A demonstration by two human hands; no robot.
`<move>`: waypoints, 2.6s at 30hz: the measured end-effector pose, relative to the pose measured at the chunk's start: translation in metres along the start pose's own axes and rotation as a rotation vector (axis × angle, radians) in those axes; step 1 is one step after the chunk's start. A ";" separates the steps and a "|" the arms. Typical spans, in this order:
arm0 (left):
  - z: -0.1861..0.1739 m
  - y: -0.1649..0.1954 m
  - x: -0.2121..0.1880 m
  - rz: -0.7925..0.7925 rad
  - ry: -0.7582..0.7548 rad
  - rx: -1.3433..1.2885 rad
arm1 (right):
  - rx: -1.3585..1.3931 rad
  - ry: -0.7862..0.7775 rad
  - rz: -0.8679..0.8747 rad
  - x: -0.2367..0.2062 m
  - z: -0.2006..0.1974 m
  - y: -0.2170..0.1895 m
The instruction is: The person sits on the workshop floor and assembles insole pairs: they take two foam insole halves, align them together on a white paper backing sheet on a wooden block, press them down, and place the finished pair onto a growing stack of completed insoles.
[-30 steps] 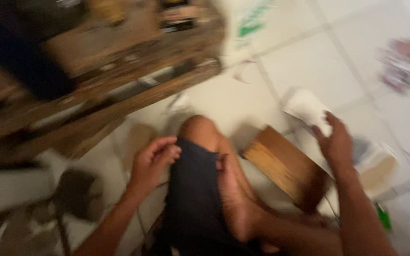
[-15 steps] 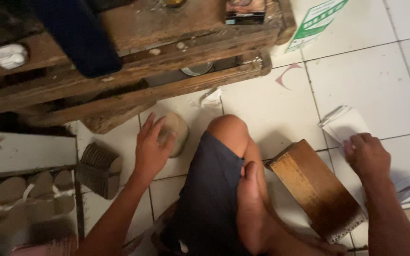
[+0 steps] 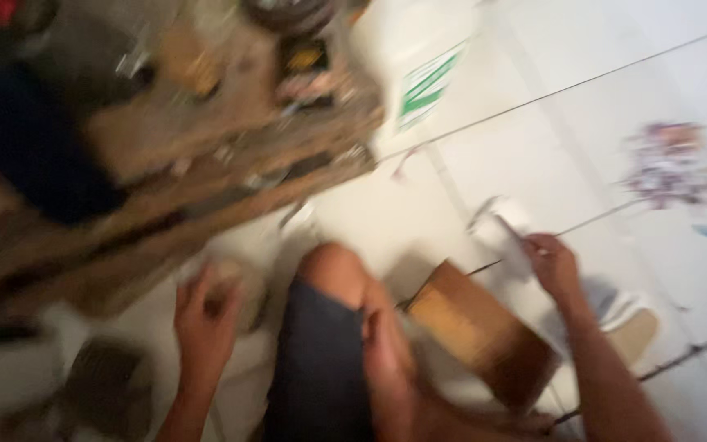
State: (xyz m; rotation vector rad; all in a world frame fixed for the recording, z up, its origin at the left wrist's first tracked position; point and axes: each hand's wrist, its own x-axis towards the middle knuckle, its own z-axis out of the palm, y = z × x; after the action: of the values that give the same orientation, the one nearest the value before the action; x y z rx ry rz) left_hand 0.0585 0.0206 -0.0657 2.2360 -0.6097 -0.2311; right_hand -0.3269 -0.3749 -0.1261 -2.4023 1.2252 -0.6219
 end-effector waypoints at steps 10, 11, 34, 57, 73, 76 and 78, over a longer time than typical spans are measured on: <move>0.070 0.043 -0.045 -0.303 -0.438 -0.843 | 0.848 0.450 0.506 -0.041 -0.059 -0.027; 0.080 0.045 -0.053 -0.270 -0.499 -0.861 | 0.996 0.421 0.550 -0.052 -0.064 -0.030; 0.127 0.082 -0.123 -0.188 -0.886 -0.833 | -0.081 0.222 -0.043 -0.233 -0.013 -0.148; 0.233 0.120 -0.110 -0.199 -1.084 -0.414 | 0.684 0.334 0.635 -0.266 0.006 -0.072; 0.233 0.121 -0.110 -0.226 -1.065 -0.432 | 0.390 0.264 0.620 -0.248 -0.014 -0.093; 0.237 0.116 -0.112 -0.225 -1.058 -0.463 | 0.248 0.217 0.627 -0.247 -0.016 -0.100; 0.241 0.114 -0.114 -0.250 -1.028 -0.374 | 0.105 0.251 0.529 -0.247 -0.017 -0.107</move>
State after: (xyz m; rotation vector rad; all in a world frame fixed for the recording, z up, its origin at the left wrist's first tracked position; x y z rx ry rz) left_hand -0.1654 -0.1449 -0.1465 1.7008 -0.7098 -1.5355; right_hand -0.3950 -0.1144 -0.1103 -1.8338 1.7921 -0.8014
